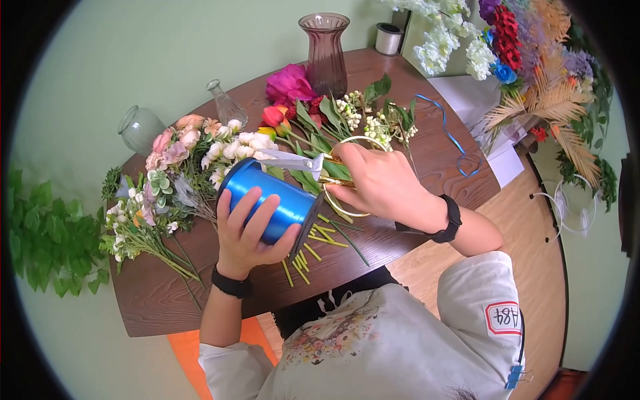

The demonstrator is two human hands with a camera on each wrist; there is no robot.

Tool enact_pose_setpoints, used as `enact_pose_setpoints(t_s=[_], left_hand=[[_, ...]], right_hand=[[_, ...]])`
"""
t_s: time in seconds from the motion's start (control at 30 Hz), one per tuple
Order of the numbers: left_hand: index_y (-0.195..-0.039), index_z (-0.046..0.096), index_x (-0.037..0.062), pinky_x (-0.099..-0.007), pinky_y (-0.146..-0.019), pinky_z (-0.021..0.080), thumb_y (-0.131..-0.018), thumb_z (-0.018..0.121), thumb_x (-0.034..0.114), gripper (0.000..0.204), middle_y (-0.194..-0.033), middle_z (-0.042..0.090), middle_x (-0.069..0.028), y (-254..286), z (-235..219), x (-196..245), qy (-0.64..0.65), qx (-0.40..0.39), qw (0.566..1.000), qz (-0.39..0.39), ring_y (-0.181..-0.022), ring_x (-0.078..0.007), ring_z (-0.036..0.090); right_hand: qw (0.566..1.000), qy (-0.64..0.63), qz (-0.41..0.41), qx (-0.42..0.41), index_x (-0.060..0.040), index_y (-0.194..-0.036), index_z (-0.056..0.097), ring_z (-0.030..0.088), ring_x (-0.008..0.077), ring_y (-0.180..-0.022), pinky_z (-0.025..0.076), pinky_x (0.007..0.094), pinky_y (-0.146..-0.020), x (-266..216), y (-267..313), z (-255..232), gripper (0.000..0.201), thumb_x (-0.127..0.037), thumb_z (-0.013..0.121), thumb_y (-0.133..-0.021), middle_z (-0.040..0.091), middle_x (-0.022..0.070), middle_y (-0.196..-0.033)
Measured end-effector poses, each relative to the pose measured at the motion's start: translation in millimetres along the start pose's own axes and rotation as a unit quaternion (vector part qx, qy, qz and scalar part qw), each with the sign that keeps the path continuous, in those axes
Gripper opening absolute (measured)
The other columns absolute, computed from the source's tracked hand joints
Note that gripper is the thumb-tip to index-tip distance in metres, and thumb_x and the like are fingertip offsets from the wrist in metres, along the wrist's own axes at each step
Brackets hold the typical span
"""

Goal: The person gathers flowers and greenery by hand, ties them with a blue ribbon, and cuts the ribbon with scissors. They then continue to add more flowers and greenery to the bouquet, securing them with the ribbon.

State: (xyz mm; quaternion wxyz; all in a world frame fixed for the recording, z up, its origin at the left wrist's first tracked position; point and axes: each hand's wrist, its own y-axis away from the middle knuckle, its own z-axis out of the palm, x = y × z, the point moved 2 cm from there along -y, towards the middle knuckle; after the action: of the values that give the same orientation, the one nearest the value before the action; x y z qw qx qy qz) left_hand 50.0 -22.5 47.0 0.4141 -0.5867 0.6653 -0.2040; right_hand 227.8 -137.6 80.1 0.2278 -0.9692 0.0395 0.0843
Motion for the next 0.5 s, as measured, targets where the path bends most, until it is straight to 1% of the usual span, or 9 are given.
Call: enact_pose_setpoints(t_s=[0.23,0.3,0.5], left_hand=[[-0.099,0.044,0.0306,-0.0495,-0.088,0.031,-0.07,0.06,0.022,0.035,-0.109,0.045,-0.0052,-0.2,1.0,-0.7,0.004,-0.004,1.0,-0.001,-0.099,-0.0269,0.044],[-0.099,0.045,0.0301,-0.0497,-0.089,0.03,-0.069,0.06,0.021,0.034,-0.109,0.045,-0.0054,0.6,1.6,-1.2,0.014,-0.001,1.0,-0.001,-0.099,-0.0272,0.045],[-0.095,0.048,0.0281,-0.0506,-0.09,0.028,-0.069,0.059,0.018,0.03,-0.108,0.046,-0.0064,0.0,3.5,-0.6,0.033,0.003,0.999,-0.013,-0.099,-0.0283,0.045]], right_hand=[[1.0,-0.006,0.005,-0.001,-0.0034,-0.091,0.044,0.055,0.026,-0.055,0.042,0.0339,-0.044,1.2,1.8,0.8,0.035,-0.028,0.06,-0.072,0.055,0.01,-0.069],[0.999,-0.014,-0.022,0.026,-0.0035,-0.09,0.044,0.055,0.026,-0.055,0.042,0.034,-0.043,1.0,2.3,0.1,0.035,-0.027,0.06,-0.072,0.055,0.0101,-0.069],[0.999,-0.015,-0.02,0.02,-0.0022,-0.089,0.042,0.054,0.0265,-0.054,0.042,0.0342,-0.043,1.8,3.9,-0.1,0.035,-0.026,0.061,-0.071,0.054,0.0103,-0.067]])
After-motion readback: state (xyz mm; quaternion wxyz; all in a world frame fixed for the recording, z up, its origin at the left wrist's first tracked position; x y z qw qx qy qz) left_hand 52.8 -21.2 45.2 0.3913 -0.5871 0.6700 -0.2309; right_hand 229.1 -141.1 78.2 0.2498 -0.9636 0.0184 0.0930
